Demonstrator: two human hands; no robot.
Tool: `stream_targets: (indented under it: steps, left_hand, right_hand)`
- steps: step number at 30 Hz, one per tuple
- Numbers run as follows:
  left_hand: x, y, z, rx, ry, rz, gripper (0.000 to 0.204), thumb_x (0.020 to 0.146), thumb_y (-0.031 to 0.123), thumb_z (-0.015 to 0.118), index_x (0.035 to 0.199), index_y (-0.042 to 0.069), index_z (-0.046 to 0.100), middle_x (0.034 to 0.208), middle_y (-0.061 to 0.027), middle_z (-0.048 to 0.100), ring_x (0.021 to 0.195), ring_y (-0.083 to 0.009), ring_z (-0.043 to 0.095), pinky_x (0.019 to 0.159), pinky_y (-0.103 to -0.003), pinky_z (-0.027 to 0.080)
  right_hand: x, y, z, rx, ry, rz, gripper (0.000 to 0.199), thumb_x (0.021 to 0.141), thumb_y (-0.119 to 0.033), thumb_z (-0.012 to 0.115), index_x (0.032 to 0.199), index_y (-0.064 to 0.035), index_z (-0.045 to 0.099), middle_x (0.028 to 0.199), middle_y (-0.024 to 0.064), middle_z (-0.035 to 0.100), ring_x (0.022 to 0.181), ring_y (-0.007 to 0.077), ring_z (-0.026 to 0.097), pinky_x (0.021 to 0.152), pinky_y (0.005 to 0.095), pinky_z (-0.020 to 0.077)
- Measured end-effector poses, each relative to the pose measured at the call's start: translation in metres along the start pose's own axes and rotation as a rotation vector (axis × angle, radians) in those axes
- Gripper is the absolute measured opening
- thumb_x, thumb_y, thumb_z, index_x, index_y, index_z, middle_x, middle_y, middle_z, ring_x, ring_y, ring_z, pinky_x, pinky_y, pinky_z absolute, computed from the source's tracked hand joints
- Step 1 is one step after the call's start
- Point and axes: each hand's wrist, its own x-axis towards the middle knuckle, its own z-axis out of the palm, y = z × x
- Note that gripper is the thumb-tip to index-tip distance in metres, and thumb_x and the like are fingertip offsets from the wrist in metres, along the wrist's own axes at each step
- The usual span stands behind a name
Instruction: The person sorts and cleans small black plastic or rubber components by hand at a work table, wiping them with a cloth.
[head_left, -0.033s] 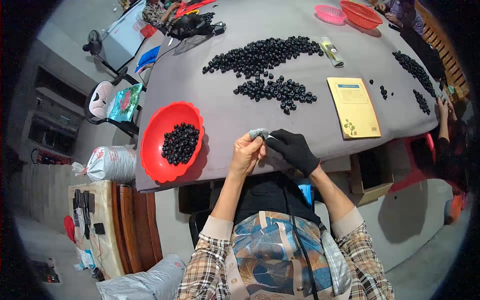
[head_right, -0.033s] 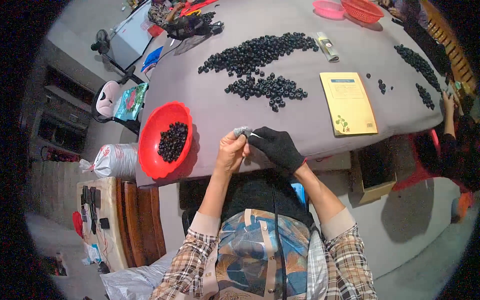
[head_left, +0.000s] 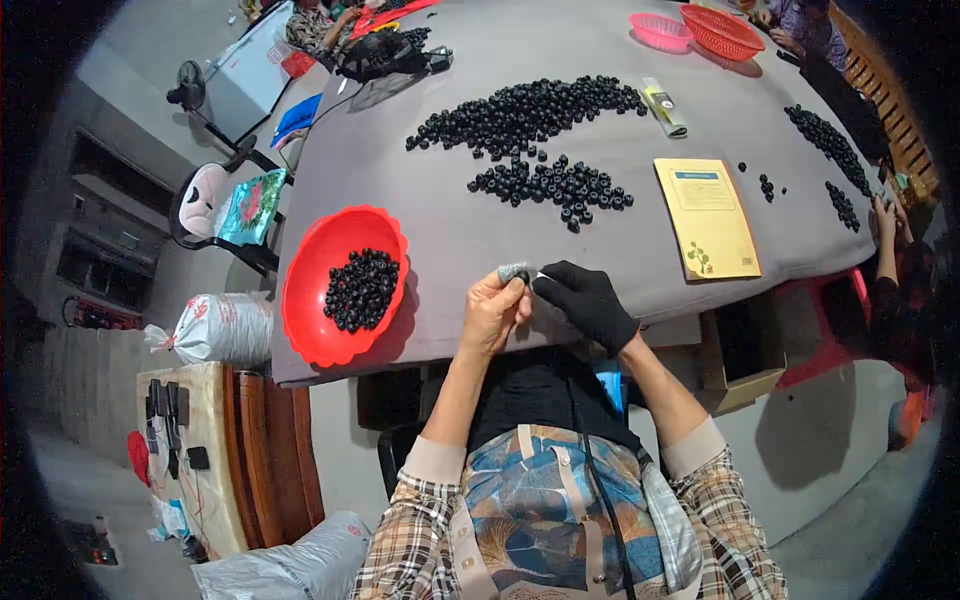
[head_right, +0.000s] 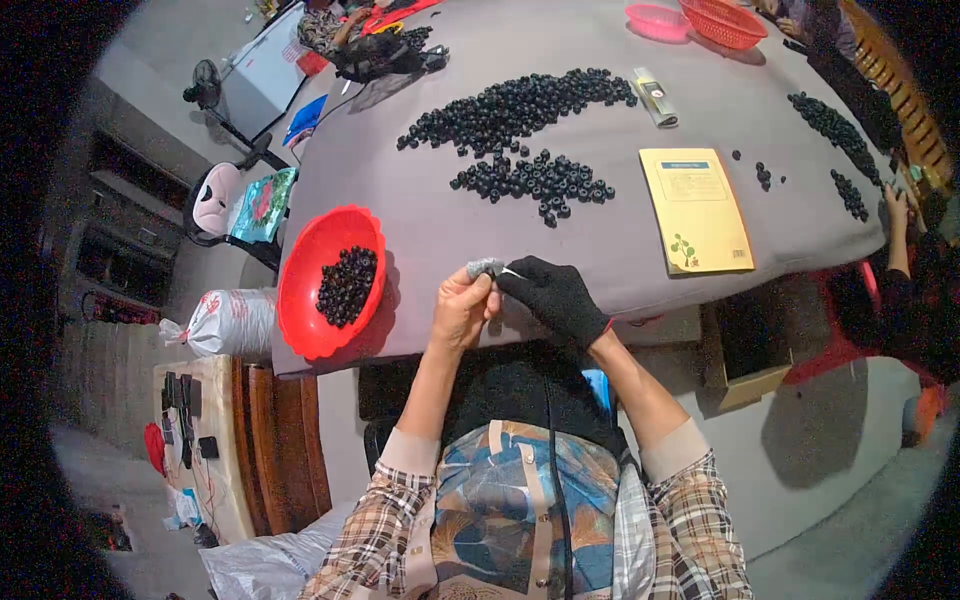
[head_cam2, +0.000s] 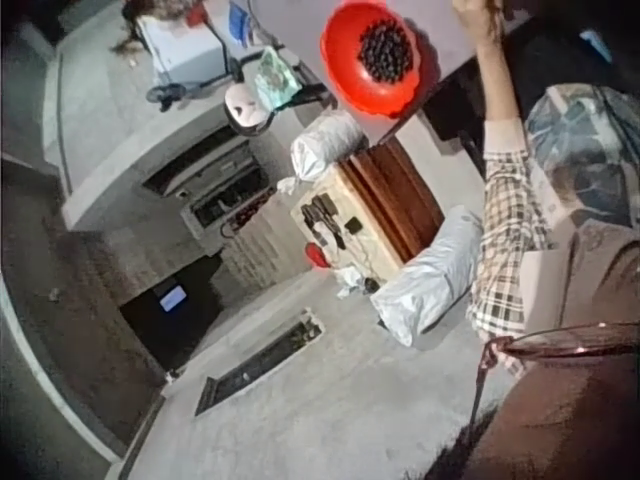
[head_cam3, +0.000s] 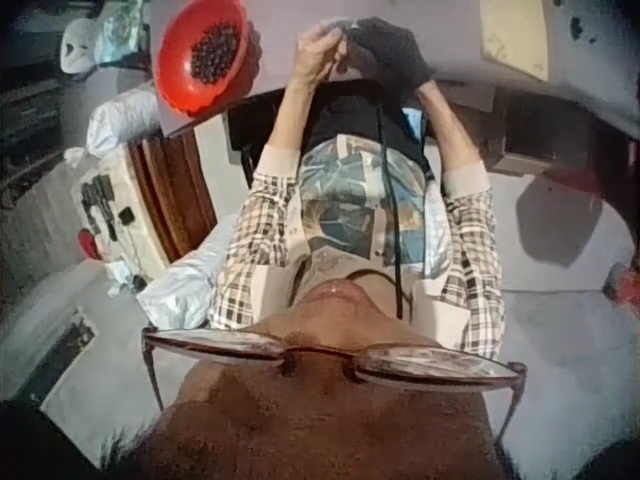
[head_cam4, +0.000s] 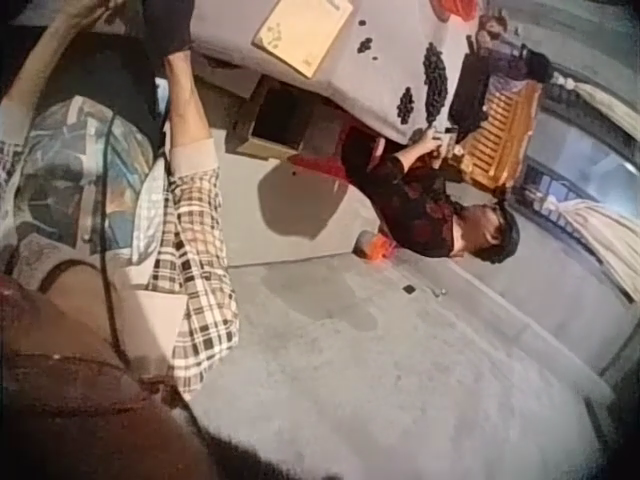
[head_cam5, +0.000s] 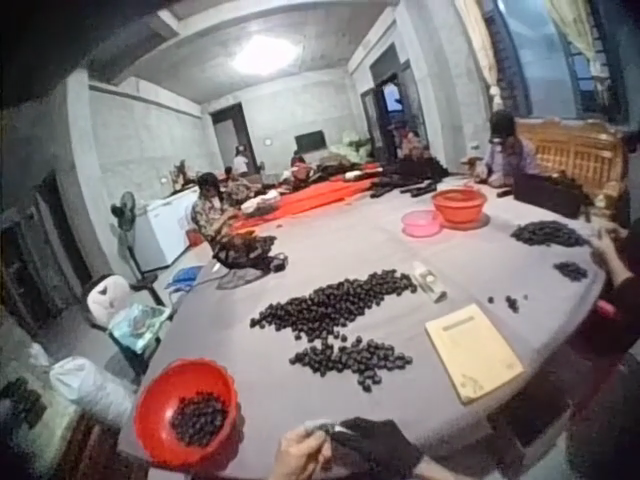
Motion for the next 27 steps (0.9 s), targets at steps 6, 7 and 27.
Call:
stream_targets:
  steps: [6, 7, 27]
  left_hand:
    - [-0.038, 0.071, 0.007, 0.683, 0.435, 0.342, 0.016, 0.084, 0.005, 0.056, 0.098, 0.002, 0.062, 0.066, 0.0003, 0.057, 0.047, -0.0036, 0.047, 0.040, -0.018, 0.037]
    - [-0.043, 0.088, -0.001, 0.617, 0.475, 0.338, 0.016, 0.084, 0.004, 0.056, 0.098, 0.002, 0.062, 0.065, 0.0011, 0.056, 0.047, -0.0030, 0.046, 0.040, -0.018, 0.036]
    - [0.092, 0.047, -0.034, 1.094, 0.422, 0.554, 0.020, 0.078, 0.006, 0.059, 0.097, -0.001, 0.060, 0.081, -0.0109, 0.052, 0.068, -0.0206, 0.054, 0.060, -0.031, 0.044]
  right_hand:
    - [-0.003, -0.003, -0.005, -0.100, -0.039, 0.024, 0.020, 0.083, -0.012, 0.054, 0.101, -0.0100, 0.061, 0.096, 0.0111, 0.061, 0.079, 0.0264, 0.061, 0.066, 0.0323, 0.0508]
    - [-0.003, -0.004, -0.007, -0.106, -0.035, 0.019, 0.020, 0.083, -0.012, 0.054, 0.101, -0.0100, 0.061, 0.096, 0.0111, 0.061, 0.079, 0.0264, 0.061, 0.066, 0.0323, 0.0508]
    - [0.004, -0.011, -0.004, 0.086, 0.069, 0.272, 0.023, 0.083, -0.015, 0.058, 0.102, -0.0032, 0.057, 0.090, 0.0134, 0.061, 0.080, 0.0267, 0.061, 0.070, 0.0320, 0.0477]
